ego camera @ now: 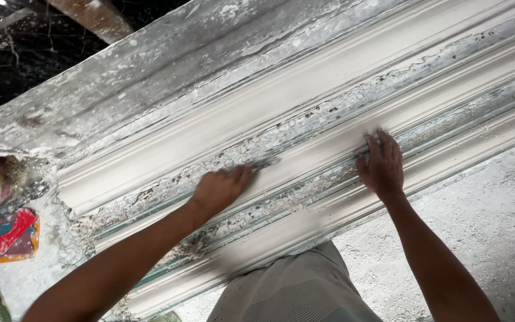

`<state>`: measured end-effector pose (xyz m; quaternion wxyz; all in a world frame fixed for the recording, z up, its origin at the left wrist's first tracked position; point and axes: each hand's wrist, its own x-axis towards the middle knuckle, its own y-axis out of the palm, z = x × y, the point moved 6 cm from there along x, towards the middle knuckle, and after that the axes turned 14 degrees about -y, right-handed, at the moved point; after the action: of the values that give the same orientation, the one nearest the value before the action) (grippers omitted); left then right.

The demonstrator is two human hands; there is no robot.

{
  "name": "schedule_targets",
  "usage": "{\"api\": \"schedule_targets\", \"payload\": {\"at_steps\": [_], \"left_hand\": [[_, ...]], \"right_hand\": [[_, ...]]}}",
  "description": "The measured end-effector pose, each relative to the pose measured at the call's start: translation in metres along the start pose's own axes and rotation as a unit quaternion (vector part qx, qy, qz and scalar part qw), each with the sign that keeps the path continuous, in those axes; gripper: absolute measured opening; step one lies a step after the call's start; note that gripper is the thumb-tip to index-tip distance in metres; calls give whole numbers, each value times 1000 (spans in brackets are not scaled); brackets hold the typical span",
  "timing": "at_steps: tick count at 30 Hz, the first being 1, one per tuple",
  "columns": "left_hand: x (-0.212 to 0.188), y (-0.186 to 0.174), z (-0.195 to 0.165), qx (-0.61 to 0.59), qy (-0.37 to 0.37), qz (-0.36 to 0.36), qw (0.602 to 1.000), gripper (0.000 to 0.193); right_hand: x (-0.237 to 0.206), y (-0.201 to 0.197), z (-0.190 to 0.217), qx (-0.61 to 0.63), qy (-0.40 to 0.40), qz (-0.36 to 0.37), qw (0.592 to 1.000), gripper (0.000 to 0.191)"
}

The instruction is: The person uses a small scraper to remove dried plaster residue from the grooves of long decorative plaster mold pieces laid on a work surface, working along the mold sections one after another and brushing loosened debris aside by hand.

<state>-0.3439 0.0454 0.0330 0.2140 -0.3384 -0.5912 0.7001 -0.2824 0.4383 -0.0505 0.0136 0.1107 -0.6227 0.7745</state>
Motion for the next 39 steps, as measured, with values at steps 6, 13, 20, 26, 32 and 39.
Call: {"api": "schedule_targets", "payload": {"at_steps": [6,13,20,26,32,39], "left_hand": [[46,7,-25,-32,31,24,999,47],[226,-20,-137,-110,0,-82,990,9],[86,-14,-49,-12,40,-44,998,46],[62,-4,-42,-18,-7,-55,998,55],[256,-39,-167,-139,-3,-120,983,16],[344,-25,-208,-215,-81,-147,962,39]], "right_hand": [[2,2,-2,-15,10,7,1000,55],[-1,-8,3,1,2,-28,1000,52],[9,-13,-57,-25,-22,38,999,54],[25,-3,-113,-1,48,55,997,67],[18,1,-107,-13,20,21,999,63],[18,-7,-134,48,-33,45,997,67]]}}
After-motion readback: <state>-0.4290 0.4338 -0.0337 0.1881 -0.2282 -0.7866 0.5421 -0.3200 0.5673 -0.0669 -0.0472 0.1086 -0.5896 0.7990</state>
